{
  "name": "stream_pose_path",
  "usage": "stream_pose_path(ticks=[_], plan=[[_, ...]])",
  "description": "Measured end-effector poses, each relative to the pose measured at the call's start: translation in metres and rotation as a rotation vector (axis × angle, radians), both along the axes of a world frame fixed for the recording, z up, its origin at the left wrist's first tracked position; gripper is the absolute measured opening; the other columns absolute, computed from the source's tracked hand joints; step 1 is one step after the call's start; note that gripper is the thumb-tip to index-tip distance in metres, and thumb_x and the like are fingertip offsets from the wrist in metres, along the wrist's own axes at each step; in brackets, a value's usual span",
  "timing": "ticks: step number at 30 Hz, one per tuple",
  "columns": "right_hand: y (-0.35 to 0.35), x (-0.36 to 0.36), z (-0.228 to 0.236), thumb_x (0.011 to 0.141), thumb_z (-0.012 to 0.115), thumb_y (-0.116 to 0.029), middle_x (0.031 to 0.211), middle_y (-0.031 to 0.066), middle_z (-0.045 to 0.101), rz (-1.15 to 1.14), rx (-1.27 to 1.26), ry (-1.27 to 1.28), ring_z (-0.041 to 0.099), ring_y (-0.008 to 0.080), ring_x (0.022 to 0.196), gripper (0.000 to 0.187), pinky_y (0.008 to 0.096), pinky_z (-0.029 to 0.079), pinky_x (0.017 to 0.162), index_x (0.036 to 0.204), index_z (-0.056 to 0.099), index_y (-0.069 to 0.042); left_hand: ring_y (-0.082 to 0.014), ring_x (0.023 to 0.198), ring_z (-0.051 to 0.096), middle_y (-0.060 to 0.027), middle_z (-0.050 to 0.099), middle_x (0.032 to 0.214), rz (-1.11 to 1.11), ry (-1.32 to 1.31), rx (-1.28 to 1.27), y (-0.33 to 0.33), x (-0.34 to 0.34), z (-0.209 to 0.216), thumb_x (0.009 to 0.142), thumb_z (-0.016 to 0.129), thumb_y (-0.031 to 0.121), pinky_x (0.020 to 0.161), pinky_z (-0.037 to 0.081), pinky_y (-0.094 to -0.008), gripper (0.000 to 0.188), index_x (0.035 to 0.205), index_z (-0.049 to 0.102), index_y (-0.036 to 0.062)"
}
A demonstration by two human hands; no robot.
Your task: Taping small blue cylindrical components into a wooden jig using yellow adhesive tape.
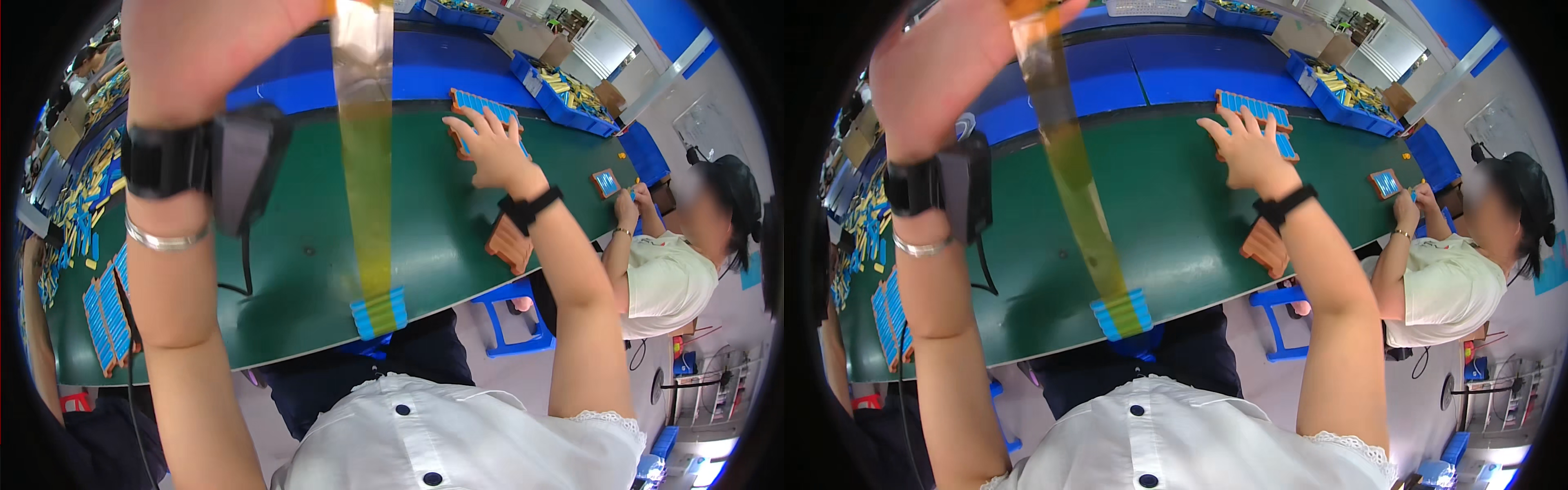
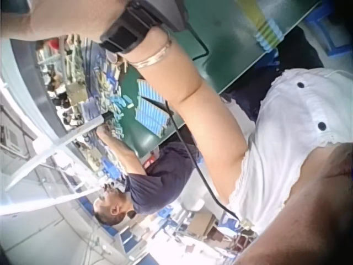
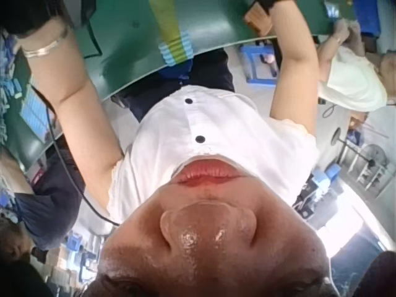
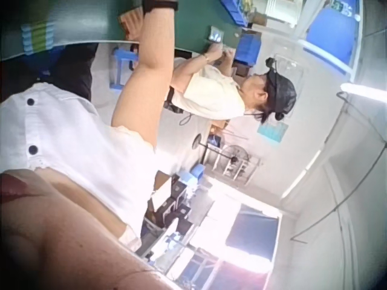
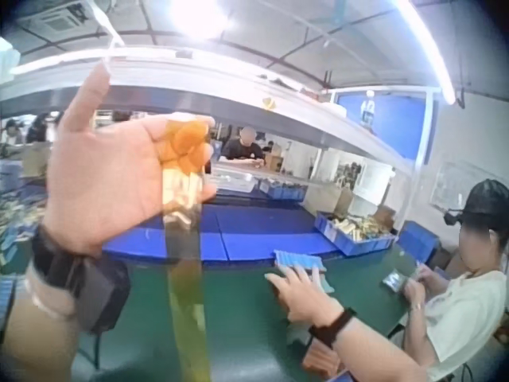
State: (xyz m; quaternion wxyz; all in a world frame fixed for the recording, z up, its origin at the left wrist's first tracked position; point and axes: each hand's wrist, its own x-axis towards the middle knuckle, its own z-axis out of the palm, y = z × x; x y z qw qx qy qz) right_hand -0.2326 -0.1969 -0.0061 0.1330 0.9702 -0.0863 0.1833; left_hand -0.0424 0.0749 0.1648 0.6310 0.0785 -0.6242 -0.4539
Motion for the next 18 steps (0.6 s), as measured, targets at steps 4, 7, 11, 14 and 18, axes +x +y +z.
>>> stream_pose_path(ticks=[4,7,11,14,18], plan=[[-0.058,0.048,0.009,0.054,0.08,-0.004,0.133,0.0131,0.058,-0.092,0.017,0.499,0.051,0.0376,0.126,0.104,0.0616,0.028,0.11,0.145,0.034,-0.024,-0.0351,0.131,0.048,-0.0256,0.056,0.131,-0.121,-0.016,-0.024,-0.005,0.008,-0.032,0.089,0.044,0.073,0.116,0.023,-0.0588,0.099,0.138,0.038,-0.0136],[-0.054,0.078,0.023,0.053,0.08,-0.006,0.133,0.0115,0.058,-0.107,0.219,0.754,0.049,0.038,0.13,0.107,0.0616,0.024,0.113,0.146,0.031,-0.025,-0.0335,0.125,0.052,-0.0233,0.059,0.124,-0.025,0.184,0.084,0.008,-0.001,-0.043,0.091,0.043,0.071,0.111,0.031,-0.056,0.094,0.134,0.041,-0.013],[-0.042,0.128,0.002,0.058,0.078,-0.022,0.125,0.0185,0.062,0.066,0.15,0.684,0.062,0.0383,0.111,0.098,0.0517,0.045,0.098,0.146,0.037,-0.021,-0.0329,0.122,0.052,-0.0225,0.06,0.122,0.046,0.19,0.085,0.019,-0.006,-0.039,0.092,0.042,0.07,0.109,0.032,-0.055,0.092,0.132,0.042,-0.0126],[0.0,0.161,-0.013,0.064,0.076,-0.036,0.12,0.0194,0.064,0.139,0.32,0.631,0.063,0.0364,0.107,0.076,0.0426,0.052,0.087,0.132,0.053,-0.011,-0.0324,0.121,0.053,-0.0219,0.06,0.12,0.104,0.194,0.102,0.026,0.002,-0.043,0.093,0.042,0.069,0.108,0.033,-0.0543,0.09,0.131,0.044,-0.0123],[0.076,0.146,-0.002,0.069,0.078,-0.042,0.089,0.0133,0.071,0.036,0.499,0.464,0.068,0.0254,0.083,0.049,0.037,0.053,0.072,0.092,0.068,0.0,-0.0318,0.119,0.053,-0.0211,0.061,0.118,0.132,0.185,0.116,0.001,0.058,-0.047,0.093,0.041,0.069,0.106,0.035,-0.0532,0.088,0.129,0.045,-0.0119]])
